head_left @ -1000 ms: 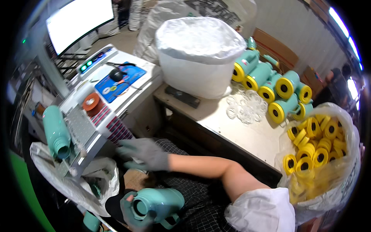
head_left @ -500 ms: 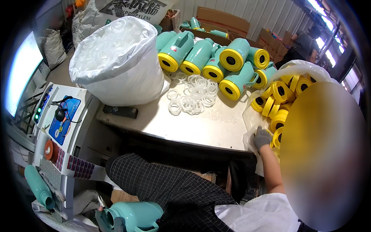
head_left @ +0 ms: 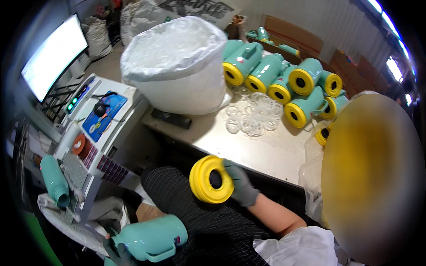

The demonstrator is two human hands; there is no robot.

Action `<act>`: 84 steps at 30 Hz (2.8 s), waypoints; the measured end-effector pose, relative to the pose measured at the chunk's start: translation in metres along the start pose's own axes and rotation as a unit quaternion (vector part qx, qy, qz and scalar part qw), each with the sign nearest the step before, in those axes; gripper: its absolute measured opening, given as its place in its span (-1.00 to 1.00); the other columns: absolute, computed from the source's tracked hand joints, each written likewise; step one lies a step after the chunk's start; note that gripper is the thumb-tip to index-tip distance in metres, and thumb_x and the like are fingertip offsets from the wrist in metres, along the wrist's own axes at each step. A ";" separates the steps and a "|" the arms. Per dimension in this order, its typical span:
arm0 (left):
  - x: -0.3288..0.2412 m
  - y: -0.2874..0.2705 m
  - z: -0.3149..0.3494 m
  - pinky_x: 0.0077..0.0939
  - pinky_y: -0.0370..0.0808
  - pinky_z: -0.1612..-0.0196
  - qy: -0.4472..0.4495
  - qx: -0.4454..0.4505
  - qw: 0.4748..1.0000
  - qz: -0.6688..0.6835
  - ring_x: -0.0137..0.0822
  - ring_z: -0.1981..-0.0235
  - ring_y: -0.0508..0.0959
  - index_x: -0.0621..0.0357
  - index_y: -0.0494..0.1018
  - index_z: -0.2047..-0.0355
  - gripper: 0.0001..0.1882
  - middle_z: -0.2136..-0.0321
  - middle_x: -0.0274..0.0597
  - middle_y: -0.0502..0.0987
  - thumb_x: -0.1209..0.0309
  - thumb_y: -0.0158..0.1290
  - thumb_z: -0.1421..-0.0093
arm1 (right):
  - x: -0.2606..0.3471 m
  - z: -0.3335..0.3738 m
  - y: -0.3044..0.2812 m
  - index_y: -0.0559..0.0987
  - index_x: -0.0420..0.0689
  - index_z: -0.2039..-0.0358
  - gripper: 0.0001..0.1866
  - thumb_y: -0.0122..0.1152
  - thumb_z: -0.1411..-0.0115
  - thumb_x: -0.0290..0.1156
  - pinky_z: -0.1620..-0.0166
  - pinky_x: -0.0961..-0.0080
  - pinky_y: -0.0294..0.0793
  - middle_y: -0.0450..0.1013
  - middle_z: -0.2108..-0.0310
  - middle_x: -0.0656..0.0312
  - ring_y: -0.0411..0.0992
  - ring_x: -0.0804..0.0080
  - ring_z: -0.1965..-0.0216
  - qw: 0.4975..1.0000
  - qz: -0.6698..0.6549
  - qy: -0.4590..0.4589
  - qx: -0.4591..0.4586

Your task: The person assembles teal plastic containers by inserting a handle, applying a label, and attaching a yellow lid. They repeat this sequence for multiple units, placing finished items on a nearby table.

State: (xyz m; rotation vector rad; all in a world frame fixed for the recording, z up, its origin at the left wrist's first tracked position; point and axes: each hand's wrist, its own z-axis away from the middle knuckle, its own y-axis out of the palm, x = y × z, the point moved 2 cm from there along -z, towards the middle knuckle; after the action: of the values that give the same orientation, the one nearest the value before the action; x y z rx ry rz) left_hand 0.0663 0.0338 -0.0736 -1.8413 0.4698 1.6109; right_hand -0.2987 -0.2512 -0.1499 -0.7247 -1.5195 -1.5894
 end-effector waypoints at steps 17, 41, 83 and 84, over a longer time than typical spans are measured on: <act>0.123 0.056 0.069 -0.40 0.43 -0.24 -0.029 -0.083 0.995 0.053 -0.32 -0.13 0.52 0.23 0.38 -0.22 -0.62 -0.08 -0.22 0.54 0.24 -0.12 -0.57 | 0.000 0.014 0.122 0.56 -0.33 -0.19 -0.40 0.34 -0.23 -0.21 0.05 0.44 0.49 0.45 0.13 0.13 0.46 0.37 0.13 0.901 0.293 -0.176 0.266; -0.058 0.076 0.029 -0.22 0.50 0.08 0.310 -0.060 0.939 -0.138 -0.16 0.18 0.55 0.11 0.44 0.02 -0.56 0.16 -0.09 0.50 0.14 0.24 -0.22 | -0.044 0.006 0.059 0.61 -0.16 0.06 -0.52 0.02 -0.53 0.03 0.08 0.55 0.53 0.56 0.26 0.31 0.48 0.59 0.22 0.950 -0.062 0.279 0.125; 0.274 -0.242 0.267 -0.05 0.27 -0.34 -0.464 -0.404 0.575 -0.540 -0.02 -0.25 0.37 0.14 0.23 -0.38 -0.09 -0.35 0.03 0.30 0.10 0.31 -0.07 | -0.044 -0.023 0.086 0.51 -0.21 -0.17 -0.64 -0.12 -0.58 -0.28 -0.13 0.33 0.51 0.52 -0.07 0.10 0.50 0.32 -0.03 0.787 0.570 -0.139 0.193; 0.274 -0.252 0.254 -0.07 0.32 -0.28 -0.470 -0.271 0.595 -0.593 -0.10 -0.17 0.39 0.10 0.26 -0.38 -0.16 -0.37 -0.11 0.29 0.18 0.27 -0.11 | -0.043 -0.018 0.096 0.52 -0.22 -0.12 -0.65 -0.11 -0.59 -0.27 -0.13 0.34 0.49 0.52 -0.02 0.14 0.49 0.35 0.00 0.810 0.537 -0.129 0.197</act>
State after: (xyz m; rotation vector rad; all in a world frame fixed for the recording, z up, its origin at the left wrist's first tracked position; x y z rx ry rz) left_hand 0.0900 0.4260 -0.2942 -0.7952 -1.5465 1.3691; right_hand -0.1929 -0.2578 -0.1382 -1.2689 -1.1592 -0.3150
